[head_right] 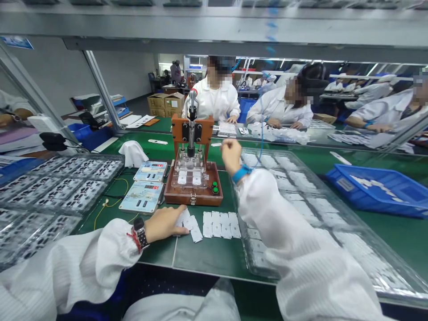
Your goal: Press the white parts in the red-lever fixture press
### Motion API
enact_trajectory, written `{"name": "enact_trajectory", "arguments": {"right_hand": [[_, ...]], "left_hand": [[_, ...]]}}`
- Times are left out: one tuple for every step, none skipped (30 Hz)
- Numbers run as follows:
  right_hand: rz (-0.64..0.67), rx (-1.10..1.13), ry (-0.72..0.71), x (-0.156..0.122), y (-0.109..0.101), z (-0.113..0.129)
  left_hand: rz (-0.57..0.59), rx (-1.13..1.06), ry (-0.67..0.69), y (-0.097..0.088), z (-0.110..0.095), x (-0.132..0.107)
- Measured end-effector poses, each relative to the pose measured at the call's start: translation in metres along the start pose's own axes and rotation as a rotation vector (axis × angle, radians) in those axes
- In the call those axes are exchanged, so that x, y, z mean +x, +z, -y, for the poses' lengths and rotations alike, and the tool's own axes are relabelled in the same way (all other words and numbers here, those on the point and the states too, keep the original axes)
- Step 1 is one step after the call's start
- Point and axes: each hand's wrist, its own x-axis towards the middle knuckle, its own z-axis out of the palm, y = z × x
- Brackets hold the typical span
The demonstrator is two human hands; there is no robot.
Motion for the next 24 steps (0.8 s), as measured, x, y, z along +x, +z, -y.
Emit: {"name": "enact_trajectory", "arguments": {"right_hand": [[0.020, -0.007, 0.018, -0.020, 0.001, -0.012], [0.052, -0.007, 0.024, -0.039, 0.003, -0.021], [0.101, -0.003, 0.000, -0.055, 0.004, -0.026], [0.178, -0.006, -0.055, -0.067, 0.006, -0.028], [0.274, -0.024, -0.128, -0.075, 0.007, -0.028], [0.382, -0.060, -0.208, -0.080, 0.008, -0.025], [0.493, -0.112, -0.283, -0.082, 0.008, -0.022], [0.588, -0.173, -0.340, -0.081, 0.009, -0.018], [0.655, -0.230, -0.372, -0.079, 0.009, -0.015], [0.697, -0.274, -0.395, -0.076, 0.009, -0.013], [0.720, -0.304, -0.415, -0.073, 0.010, -0.012], [0.729, -0.317, -0.433, -0.071, 0.010, -0.011], [0.732, -0.322, -0.450, -0.070, 0.011, -0.012], [0.731, -0.324, -0.466, -0.069, 0.012, -0.013], [0.728, -0.327, -0.483, -0.069, 0.013, -0.014], [0.723, -0.335, -0.500, -0.069, 0.013, -0.014], [0.716, -0.346, -0.517, -0.069, 0.014, -0.014], [0.711, -0.363, -0.533, -0.069, 0.015, -0.013], [0.713, -0.382, -0.549, -0.070, 0.015, -0.011], [0.728, -0.402, -0.564, -0.070, 0.016, -0.007], [0.754, -0.422, -0.578, -0.070, 0.018, -0.004], [0.786, -0.443, -0.587, -0.070, 0.019, 0.001], [0.819, -0.463, -0.591, -0.070, 0.021, 0.005], [0.849, -0.483, -0.588, -0.070, 0.023, 0.009]], "left_hand": [[-0.001, 0.001, 0.008, 0.000, 0.001, 0.000], [-0.002, -0.002, 0.015, 0.000, 0.002, 0.000], [-0.001, -0.010, 0.019, 0.000, 0.003, 0.001], [0.004, -0.020, 0.021, 0.000, 0.004, 0.001], [0.013, -0.033, 0.023, -0.001, 0.005, 0.002], [0.026, -0.045, 0.027, -0.002, 0.006, 0.003], [0.039, -0.056, 0.035, -0.003, 0.007, 0.003], [0.051, -0.064, 0.044, -0.004, 0.008, 0.004], [0.062, -0.070, 0.051, -0.004, 0.009, 0.004], [0.069, -0.074, 0.056, -0.005, 0.010, 0.004], [0.070, -0.077, 0.055, -0.005, 0.011, 0.004], [0.070, -0.078, 0.049, -0.005, 0.012, 0.003], [0.068, -0.079, 0.042, -0.005, 0.013, 0.002], [0.066, -0.078, 0.035, -0.005, 0.014, 0.002], [0.064, -0.077, 0.033, -0.004, 0.014, 0.001], [0.065, -0.077, 0.035, -0.004, 0.015, 0.001], [0.068, -0.079, 0.039, -0.004, 0.016, 0.000], [0.071, -0.080, 0.045, -0.004, 0.016, 0.000], [0.075, -0.082, 0.050, -0.005, 0.016, -0.001], [0.080, -0.083, 0.055, -0.006, 0.015, -0.001], [0.085, -0.083, 0.057, -0.006, 0.014, -0.001], [0.090, -0.082, 0.057, -0.007, 0.013, -0.001], [0.095, -0.082, 0.056, -0.007, 0.012, -0.001], [0.098, -0.082, 0.056, -0.007, 0.012, -0.001]]}}
